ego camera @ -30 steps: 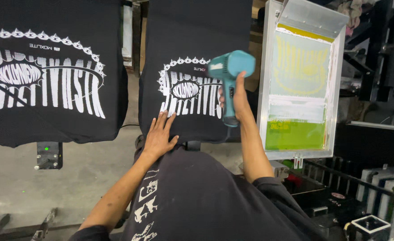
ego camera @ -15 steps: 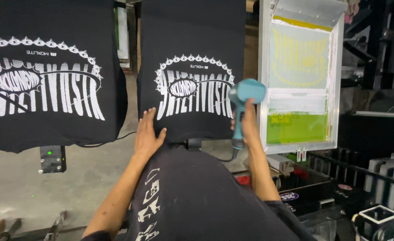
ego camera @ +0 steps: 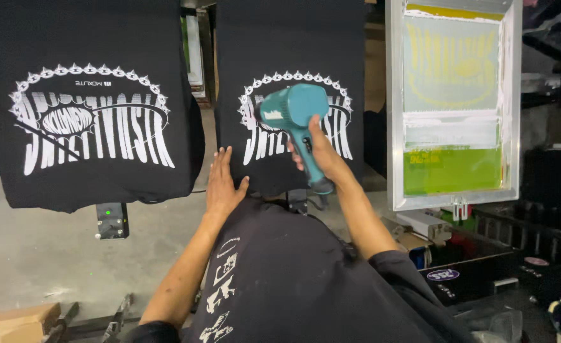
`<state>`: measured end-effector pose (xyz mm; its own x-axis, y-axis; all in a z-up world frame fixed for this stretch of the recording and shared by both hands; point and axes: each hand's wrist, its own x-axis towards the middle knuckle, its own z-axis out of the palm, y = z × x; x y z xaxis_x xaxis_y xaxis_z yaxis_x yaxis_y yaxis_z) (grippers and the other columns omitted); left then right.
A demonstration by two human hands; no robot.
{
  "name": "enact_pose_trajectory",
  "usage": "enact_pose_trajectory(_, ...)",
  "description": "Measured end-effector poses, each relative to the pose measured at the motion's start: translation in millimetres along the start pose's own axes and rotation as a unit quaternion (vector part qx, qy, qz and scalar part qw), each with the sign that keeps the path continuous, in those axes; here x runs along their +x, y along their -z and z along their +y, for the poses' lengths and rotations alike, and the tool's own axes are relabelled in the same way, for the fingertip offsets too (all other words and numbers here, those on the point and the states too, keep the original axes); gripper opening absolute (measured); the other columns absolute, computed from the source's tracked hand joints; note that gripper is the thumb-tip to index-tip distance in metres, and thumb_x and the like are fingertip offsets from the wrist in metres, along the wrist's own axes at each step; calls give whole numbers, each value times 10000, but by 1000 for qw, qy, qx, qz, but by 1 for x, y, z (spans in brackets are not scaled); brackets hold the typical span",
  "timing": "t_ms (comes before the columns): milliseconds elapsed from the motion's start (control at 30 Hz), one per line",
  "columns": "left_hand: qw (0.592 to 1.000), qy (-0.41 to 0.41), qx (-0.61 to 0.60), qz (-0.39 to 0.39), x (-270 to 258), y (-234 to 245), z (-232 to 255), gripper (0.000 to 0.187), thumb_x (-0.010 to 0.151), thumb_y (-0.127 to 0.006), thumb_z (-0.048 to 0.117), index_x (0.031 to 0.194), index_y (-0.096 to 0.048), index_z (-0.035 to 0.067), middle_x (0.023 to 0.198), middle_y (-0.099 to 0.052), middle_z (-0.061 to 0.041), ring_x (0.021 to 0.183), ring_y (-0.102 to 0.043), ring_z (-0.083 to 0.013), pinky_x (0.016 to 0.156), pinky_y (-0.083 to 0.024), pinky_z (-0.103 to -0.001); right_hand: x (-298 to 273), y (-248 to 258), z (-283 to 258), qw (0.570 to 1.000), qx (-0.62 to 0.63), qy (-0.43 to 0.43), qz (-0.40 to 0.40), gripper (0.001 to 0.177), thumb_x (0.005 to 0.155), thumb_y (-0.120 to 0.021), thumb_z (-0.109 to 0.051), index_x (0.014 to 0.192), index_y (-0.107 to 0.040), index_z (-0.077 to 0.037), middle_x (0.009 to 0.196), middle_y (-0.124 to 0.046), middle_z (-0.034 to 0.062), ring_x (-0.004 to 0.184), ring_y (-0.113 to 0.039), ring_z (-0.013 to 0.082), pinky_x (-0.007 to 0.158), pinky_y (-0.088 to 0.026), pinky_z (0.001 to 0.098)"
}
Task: The person uses a heat gun to dry ink on t-shirts placed on a printing carousel, then adjusts and checks a screen printing frame.
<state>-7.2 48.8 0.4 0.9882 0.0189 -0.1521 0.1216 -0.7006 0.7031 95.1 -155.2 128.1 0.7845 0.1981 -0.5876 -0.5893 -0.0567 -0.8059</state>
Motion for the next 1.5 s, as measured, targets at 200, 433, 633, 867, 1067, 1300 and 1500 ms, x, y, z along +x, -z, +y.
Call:
enact_pose_trajectory(200, 1000, 7, 9, 3, -8, -6, -7, 887, 773, -716, 208, 1506, -229, 96, 1490, -305, -243, 1381, -294, -417, 1096, -290, -566, 2, -12, 14, 994, -65, 47, -73, 706, 879, -330, -701, 1074, -414, -28, 680, -534, 135, 422, -565, 213, 332, -524, 290)
enact_pose_trajectory(433, 1000, 15, 1, 6, -16, -5, -13, 899, 763, -729, 218, 1505, -235, 99, 1482, -303, -247, 1377, -291, -430, 1095, -290, -571, -70, 47, 43, 994, -75, -69, -49, 844, 842, -325, -747, 1143, -464, 29, 781, -572, 163, 537, -595, 219, 392, -546, 313)
enact_pose_trajectory(633, 1000, 27, -1, -5, -21, -5, -11, 875, 767, -723, 246, 1495, -259, 101, 1469, -324, -252, 1373, -297, -441, 1098, -284, -566, -90, 96, 58, 994, 21, 26, 102, 617, 930, -432, -561, 1137, -473, 19, 919, -577, 202, 647, -601, 235, 494, -561, 342)
enact_pose_trajectory(867, 997, -24, 68, -31, -11, -10, 8, 887, 730, -734, 301, 1482, -297, 123, 1496, -265, -269, 1391, -243, -460, 1100, -260, -587, -63, 94, 18, 980, 120, 153, 44, 428, 941, -529, -285, 1205, -452, 43, 882, -542, 186, 639, -539, 231, 518, -507, 368)
enact_pose_trajectory(1067, 998, -4, 69, 6, 1, -3, 1, 900, 721, -734, 310, 1482, -291, 123, 1492, -255, -278, 1384, -232, -481, 1093, -255, -599, -9, 97, -22, 977, 87, 196, -9, 371, 857, -574, -205, 1153, -514, 10, 743, -561, 167, 596, -563, 257, 533, -487, 386)
enact_pose_trajectory(1300, 996, 72, 47, 34, -14, 21, -18, 871, 772, -691, 339, 1491, -268, 89, 1510, -224, -276, 1407, -179, -465, 1114, -197, -588, 65, 89, -78, 978, -63, 200, -16, 678, 816, -529, -253, 1434, -343, -47, 1068, -539, 173, 845, -574, 266, 678, -540, 389)
enact_pose_trajectory(1500, 990, 130, 24, 54, -19, 26, -36, 876, 754, -689, 327, 1490, -277, 90, 1486, -283, -266, 1401, -205, -469, 1115, -211, -594, 164, 67, -76, 862, -333, 364, 115, 703, 1031, -484, -107, 1505, 26, -7, 1479, -139, 410, 1363, -219, 540, 1104, -270, 616)
